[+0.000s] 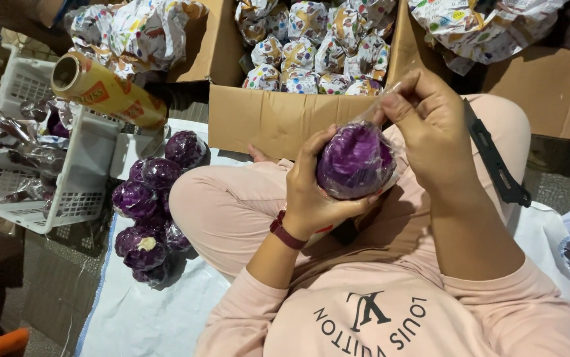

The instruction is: The person sits on the floor and wraps individual red cabbages in plastic wrap. They unwrap a cabbage from a paper bag, pull a sheet of plastic wrap from a roll, wrap the cabbage, and place it on a growing pile. The process is repeated with multiple cabbages.

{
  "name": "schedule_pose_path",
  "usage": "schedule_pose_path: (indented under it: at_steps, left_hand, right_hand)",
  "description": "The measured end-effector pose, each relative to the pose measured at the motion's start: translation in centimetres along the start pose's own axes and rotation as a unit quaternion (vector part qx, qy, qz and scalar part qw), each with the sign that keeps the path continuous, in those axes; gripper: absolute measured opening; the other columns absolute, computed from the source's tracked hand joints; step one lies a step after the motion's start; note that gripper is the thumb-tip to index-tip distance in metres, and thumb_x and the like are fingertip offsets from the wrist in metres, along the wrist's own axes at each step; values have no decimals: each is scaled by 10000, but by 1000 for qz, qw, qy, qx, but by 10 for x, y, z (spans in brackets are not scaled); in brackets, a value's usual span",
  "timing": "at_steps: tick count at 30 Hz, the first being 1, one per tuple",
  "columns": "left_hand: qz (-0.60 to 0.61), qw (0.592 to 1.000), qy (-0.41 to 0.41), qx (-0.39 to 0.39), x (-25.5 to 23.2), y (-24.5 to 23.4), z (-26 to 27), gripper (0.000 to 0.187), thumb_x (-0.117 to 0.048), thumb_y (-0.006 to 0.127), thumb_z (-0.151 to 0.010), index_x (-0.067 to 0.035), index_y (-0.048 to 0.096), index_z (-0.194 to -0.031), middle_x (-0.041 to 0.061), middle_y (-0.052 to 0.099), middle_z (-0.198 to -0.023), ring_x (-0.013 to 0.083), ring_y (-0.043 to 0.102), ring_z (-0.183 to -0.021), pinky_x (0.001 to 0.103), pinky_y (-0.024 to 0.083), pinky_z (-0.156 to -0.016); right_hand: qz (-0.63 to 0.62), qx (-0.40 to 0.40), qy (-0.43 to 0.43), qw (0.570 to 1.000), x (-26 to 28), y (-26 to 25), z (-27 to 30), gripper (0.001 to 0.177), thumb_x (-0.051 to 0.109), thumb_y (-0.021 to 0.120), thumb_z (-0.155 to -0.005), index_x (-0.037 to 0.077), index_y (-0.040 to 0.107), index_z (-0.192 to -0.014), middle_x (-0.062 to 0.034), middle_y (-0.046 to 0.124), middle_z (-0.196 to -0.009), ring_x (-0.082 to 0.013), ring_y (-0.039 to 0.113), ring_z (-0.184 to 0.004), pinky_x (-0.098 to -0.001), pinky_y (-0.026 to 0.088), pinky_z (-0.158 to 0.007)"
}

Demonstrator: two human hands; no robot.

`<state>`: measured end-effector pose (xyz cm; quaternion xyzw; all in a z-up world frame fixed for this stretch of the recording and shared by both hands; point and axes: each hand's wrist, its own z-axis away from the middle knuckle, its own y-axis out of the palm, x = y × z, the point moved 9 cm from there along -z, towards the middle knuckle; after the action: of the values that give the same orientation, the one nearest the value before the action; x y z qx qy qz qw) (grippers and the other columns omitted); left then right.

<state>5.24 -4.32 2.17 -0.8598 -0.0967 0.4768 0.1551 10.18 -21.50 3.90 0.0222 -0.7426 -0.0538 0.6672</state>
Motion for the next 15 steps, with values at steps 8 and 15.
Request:
schedule_pose_path:
  at_steps: [8,15]
  left_hand:
    - [11,999,-32,-29,7,-7,1,979,-431,919,-661,-113,427,-1446,142,582,-1449,270,616,-1344,399,472,-1210]
    - [-49,997,-15,-61,11,-13,1,1001,-423,936,-670,-116,404,-1461,124,568,-1443,285,612,-1351,423,478,-1217]
  right_hand:
    - [-41,9,-39,998,17,-9,4,214,46,627,-1045,89,492,-1206,-88,656,-1054,-183,684,-1004,-325,606,-1023]
    - [230,40,-83,969,8,0,10,205,280,713,-1009,81,668,-991,-51,599,-1035,-206,527,-1059,-363,424,-956]
